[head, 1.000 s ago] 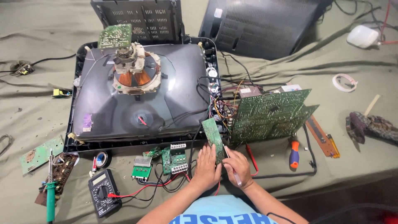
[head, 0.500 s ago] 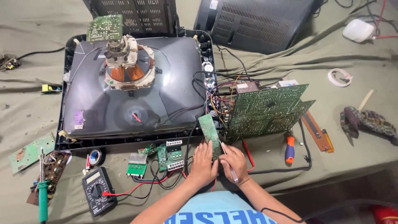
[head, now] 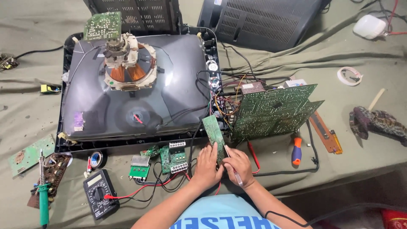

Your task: Inspecting and testing electronic components on a circuit board using a multimeter and a probe tool.

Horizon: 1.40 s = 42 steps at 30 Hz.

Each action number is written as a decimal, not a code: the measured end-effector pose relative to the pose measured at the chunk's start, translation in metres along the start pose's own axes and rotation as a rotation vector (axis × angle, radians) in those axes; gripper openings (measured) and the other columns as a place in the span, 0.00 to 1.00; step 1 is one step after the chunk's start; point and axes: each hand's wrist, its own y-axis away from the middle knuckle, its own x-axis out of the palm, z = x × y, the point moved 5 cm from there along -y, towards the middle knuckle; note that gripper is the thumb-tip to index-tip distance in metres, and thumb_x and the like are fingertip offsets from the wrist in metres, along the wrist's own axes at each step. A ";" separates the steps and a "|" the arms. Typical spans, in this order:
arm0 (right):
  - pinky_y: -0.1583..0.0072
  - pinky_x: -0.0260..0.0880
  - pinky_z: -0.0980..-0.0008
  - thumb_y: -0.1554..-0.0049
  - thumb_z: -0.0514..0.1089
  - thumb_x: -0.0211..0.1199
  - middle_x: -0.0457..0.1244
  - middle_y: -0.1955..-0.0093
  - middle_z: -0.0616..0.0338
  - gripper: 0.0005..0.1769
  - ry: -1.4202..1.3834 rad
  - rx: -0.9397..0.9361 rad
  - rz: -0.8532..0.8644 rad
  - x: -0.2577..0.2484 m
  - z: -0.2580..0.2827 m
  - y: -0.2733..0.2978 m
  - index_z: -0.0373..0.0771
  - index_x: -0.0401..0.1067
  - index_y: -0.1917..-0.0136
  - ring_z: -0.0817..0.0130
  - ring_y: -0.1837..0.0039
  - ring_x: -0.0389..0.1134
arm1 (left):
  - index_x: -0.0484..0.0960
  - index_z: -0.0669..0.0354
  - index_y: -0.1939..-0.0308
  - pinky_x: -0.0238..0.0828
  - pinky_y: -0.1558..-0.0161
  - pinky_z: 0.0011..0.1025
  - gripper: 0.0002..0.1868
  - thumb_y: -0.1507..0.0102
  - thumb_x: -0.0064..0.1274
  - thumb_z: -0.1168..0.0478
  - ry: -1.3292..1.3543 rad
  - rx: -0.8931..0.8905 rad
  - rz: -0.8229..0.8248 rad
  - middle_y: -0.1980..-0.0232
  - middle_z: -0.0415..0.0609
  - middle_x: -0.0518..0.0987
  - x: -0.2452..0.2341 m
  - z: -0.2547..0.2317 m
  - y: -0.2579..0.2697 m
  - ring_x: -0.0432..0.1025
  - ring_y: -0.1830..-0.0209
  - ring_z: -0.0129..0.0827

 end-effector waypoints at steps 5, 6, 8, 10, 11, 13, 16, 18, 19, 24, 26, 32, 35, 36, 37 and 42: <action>0.44 0.71 0.57 0.37 0.55 0.55 0.71 0.38 0.51 0.16 -0.014 -0.045 -0.072 0.003 -0.005 0.003 0.46 0.79 0.56 0.51 0.43 0.73 | 0.60 0.68 0.24 0.60 0.34 0.52 0.53 0.50 0.64 0.54 -0.088 0.124 -0.261 0.40 0.71 0.72 -0.022 -0.012 -0.001 0.71 0.42 0.64; 0.44 0.71 0.57 0.37 0.54 0.55 0.71 0.38 0.51 0.16 -0.009 -0.038 -0.073 0.003 -0.005 0.003 0.46 0.78 0.56 0.51 0.44 0.73 | 0.60 0.67 0.24 0.61 0.34 0.51 0.52 0.50 0.64 0.54 -0.088 0.125 -0.254 0.40 0.70 0.72 -0.022 -0.012 -0.002 0.71 0.42 0.63; 0.45 0.71 0.56 0.36 0.54 0.54 0.71 0.37 0.49 0.16 -0.020 -0.021 -0.089 0.003 -0.012 0.005 0.45 0.78 0.56 0.50 0.45 0.72 | 0.60 0.66 0.24 0.60 0.34 0.51 0.51 0.48 0.63 0.52 -0.094 0.115 -0.257 0.40 0.69 0.72 -0.024 -0.014 -0.004 0.71 0.42 0.63; 0.46 0.71 0.55 0.35 0.53 0.53 0.70 0.37 0.48 0.16 -0.031 0.005 -0.104 0.002 -0.012 0.007 0.45 0.78 0.55 0.48 0.45 0.72 | 0.60 0.66 0.24 0.60 0.34 0.51 0.50 0.46 0.61 0.50 -0.097 0.105 -0.252 0.40 0.69 0.72 -0.025 -0.014 -0.001 0.71 0.42 0.62; 0.45 0.71 0.55 0.36 0.54 0.54 0.71 0.38 0.50 0.17 -0.023 -0.036 -0.081 0.003 -0.007 0.006 0.46 0.78 0.56 0.49 0.44 0.72 | 0.59 0.64 0.23 0.60 0.34 0.51 0.52 0.49 0.63 0.51 -0.101 0.102 -0.235 0.40 0.68 0.72 -0.023 -0.012 -0.001 0.71 0.42 0.62; 0.43 0.71 0.56 0.37 0.56 0.55 0.71 0.39 0.51 0.17 -0.013 -0.078 -0.059 0.004 -0.005 0.006 0.47 0.79 0.57 0.50 0.43 0.72 | 0.59 0.62 0.23 0.60 0.34 0.51 0.55 0.52 0.64 0.52 -0.104 0.100 -0.218 0.40 0.68 0.72 -0.020 -0.011 -0.001 0.71 0.42 0.62; 0.44 0.71 0.56 0.37 0.54 0.56 0.71 0.38 0.51 0.16 -0.024 -0.045 -0.085 0.004 -0.008 0.008 0.46 0.79 0.56 0.50 0.44 0.73 | 0.60 0.62 0.24 0.60 0.35 0.50 0.53 0.51 0.64 0.52 -0.110 0.105 -0.252 0.40 0.67 0.72 -0.022 -0.012 -0.001 0.71 0.42 0.61; 0.44 0.71 0.55 0.36 0.54 0.54 0.71 0.37 0.50 0.17 -0.032 -0.045 -0.091 0.002 -0.007 0.007 0.45 0.78 0.55 0.49 0.43 0.72 | 0.60 0.62 0.23 0.61 0.35 0.49 0.53 0.50 0.63 0.52 -0.110 0.107 -0.252 0.40 0.67 0.72 -0.022 -0.013 -0.001 0.71 0.42 0.60; 0.44 0.71 0.55 0.36 0.54 0.54 0.71 0.37 0.50 0.17 -0.033 -0.049 -0.091 0.002 -0.007 0.006 0.45 0.78 0.55 0.49 0.43 0.72 | 0.60 0.62 0.23 0.61 0.35 0.49 0.53 0.50 0.63 0.52 -0.111 0.106 -0.255 0.40 0.67 0.72 -0.024 -0.013 -0.002 0.71 0.42 0.60; 0.43 0.71 0.57 0.37 0.54 0.58 0.71 0.39 0.52 0.15 -0.010 -0.086 -0.099 0.005 -0.004 0.007 0.46 0.79 0.56 0.51 0.43 0.72 | 0.59 0.61 0.23 0.61 0.35 0.51 0.56 0.52 0.65 0.51 -0.091 0.106 -0.248 0.40 0.69 0.72 -0.022 -0.011 -0.002 0.71 0.42 0.62; 0.43 0.71 0.57 0.37 0.54 0.57 0.71 0.38 0.51 0.15 -0.003 -0.083 -0.114 0.005 -0.003 0.008 0.46 0.79 0.55 0.51 0.43 0.72 | 0.59 0.61 0.23 0.61 0.35 0.51 0.55 0.52 0.65 0.51 -0.092 0.104 -0.249 0.40 0.69 0.72 -0.023 -0.012 0.000 0.71 0.42 0.62; 0.44 0.71 0.57 0.36 0.55 0.56 0.71 0.38 0.50 0.16 -0.008 -0.109 -0.144 0.002 0.001 0.012 0.45 0.79 0.55 0.50 0.45 0.73 | 0.59 0.60 0.23 0.62 0.36 0.49 0.54 0.51 0.64 0.52 -0.092 0.105 -0.272 0.40 0.69 0.72 -0.029 -0.016 -0.001 0.72 0.43 0.59; 0.44 0.71 0.57 0.36 0.54 0.57 0.71 0.39 0.50 0.15 0.029 -0.143 -0.137 0.003 0.005 0.010 0.45 0.78 0.55 0.50 0.46 0.73 | 0.59 0.60 0.23 0.63 0.36 0.49 0.57 0.53 0.66 0.52 -0.099 0.119 -0.279 0.40 0.69 0.72 -0.027 -0.015 -0.001 0.73 0.44 0.59; 0.45 0.71 0.57 0.36 0.53 0.58 0.71 0.39 0.49 0.14 0.041 -0.138 -0.144 0.002 0.005 0.009 0.45 0.78 0.55 0.50 0.46 0.72 | 0.59 0.60 0.23 0.63 0.36 0.48 0.57 0.53 0.65 0.51 -0.100 0.121 -0.284 0.39 0.69 0.72 -0.025 -0.013 -0.001 0.73 0.44 0.59; 0.45 0.71 0.57 0.36 0.53 0.58 0.71 0.39 0.49 0.14 0.037 -0.143 -0.147 0.002 0.004 0.010 0.45 0.78 0.55 0.50 0.46 0.72 | 0.59 0.60 0.23 0.63 0.36 0.48 0.57 0.53 0.65 0.51 -0.105 0.121 -0.289 0.39 0.69 0.72 -0.026 -0.014 0.000 0.73 0.44 0.59; 0.45 0.72 0.57 0.36 0.54 0.58 0.71 0.39 0.52 0.15 0.064 -0.127 -0.136 0.004 0.002 0.013 0.46 0.79 0.56 0.51 0.46 0.72 | 0.58 0.58 0.23 0.65 0.39 0.47 0.58 0.55 0.66 0.50 -0.120 0.135 -0.298 0.40 0.67 0.72 -0.029 -0.016 0.000 0.74 0.45 0.57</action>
